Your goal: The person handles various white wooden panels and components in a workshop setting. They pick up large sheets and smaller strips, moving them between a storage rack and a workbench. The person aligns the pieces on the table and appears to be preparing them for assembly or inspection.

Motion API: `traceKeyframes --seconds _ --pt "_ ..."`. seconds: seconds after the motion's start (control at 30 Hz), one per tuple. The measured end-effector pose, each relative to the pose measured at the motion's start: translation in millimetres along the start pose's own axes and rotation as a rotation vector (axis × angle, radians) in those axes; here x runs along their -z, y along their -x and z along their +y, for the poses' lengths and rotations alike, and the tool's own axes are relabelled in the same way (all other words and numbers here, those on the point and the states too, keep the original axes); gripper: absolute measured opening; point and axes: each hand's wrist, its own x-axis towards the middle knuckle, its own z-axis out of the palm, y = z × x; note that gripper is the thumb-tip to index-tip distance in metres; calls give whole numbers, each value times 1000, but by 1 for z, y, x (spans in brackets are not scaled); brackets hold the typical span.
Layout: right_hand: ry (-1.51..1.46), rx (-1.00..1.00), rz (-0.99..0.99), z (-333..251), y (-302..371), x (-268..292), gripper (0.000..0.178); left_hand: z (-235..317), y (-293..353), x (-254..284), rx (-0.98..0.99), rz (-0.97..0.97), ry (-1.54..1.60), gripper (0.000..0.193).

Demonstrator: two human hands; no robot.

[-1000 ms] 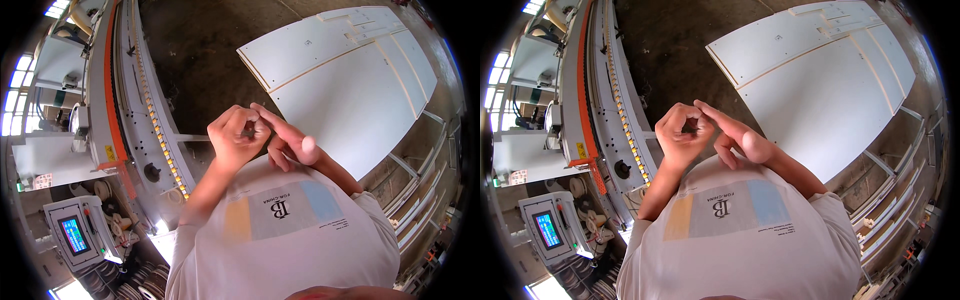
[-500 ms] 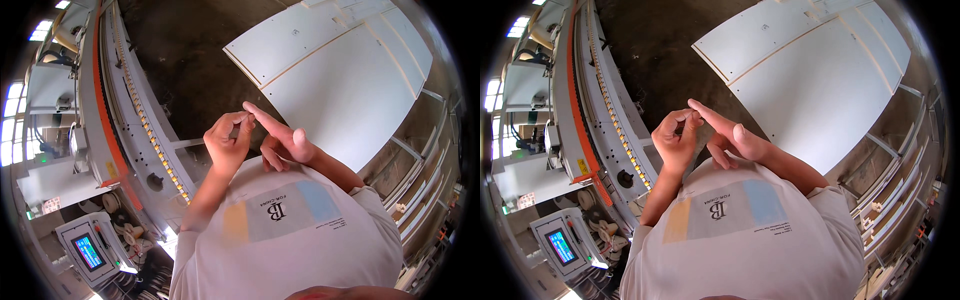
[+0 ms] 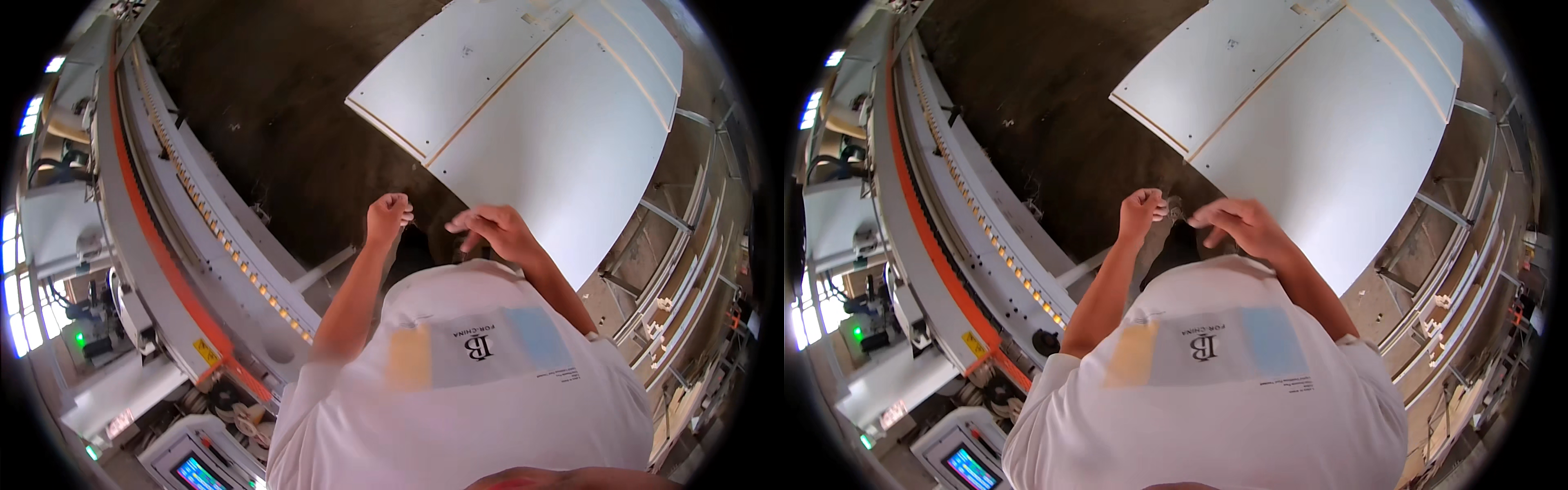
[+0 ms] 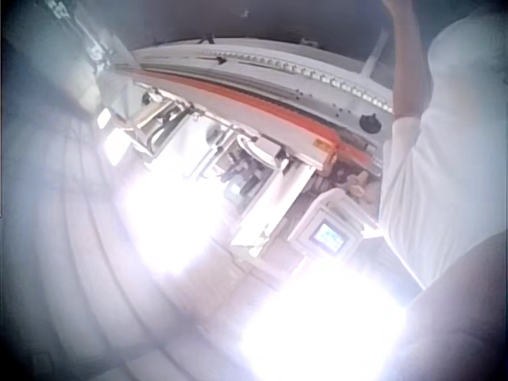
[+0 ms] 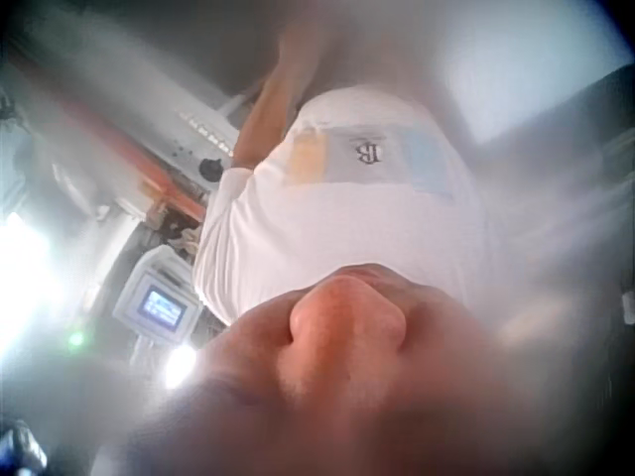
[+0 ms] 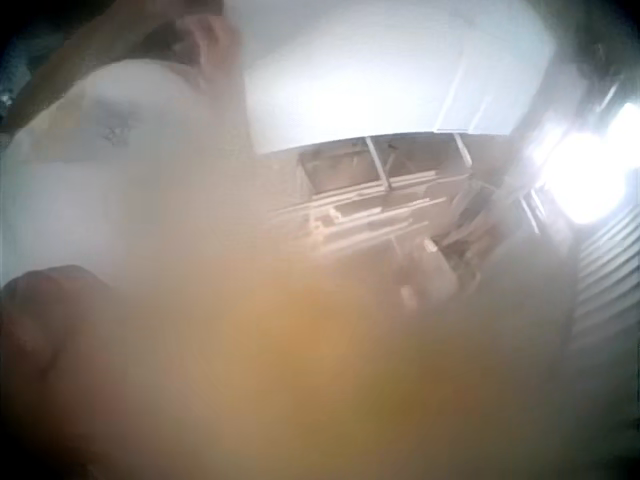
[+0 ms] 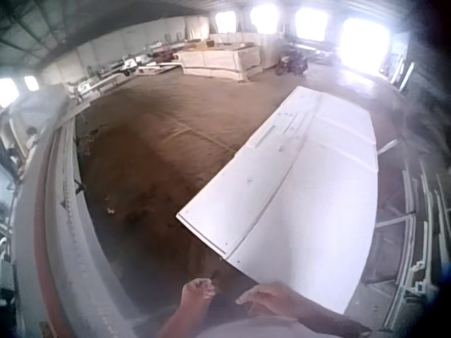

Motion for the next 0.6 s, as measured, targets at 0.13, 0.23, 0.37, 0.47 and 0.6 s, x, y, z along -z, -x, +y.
traceKeyframes --seconds 0.13,0.23,0.37,0.47,0.6 --pt "98 -275 313 40 0 15 24 -37 -109 25 161 -28 -2 21" --pt "128 -402 488 59 7 10 32 -76 -196 32 183 14 -34 23" --pt "-26 -452 740 95 39 11 37 -115 -289 24 318 54 118 23" --pt "-107 -499 895 99 52 7 38 -117 -330 2 347 70 95 26" --pt "-131 -426 1102 97 44 -14 27 -104 -333 -24 399 168 117 41"
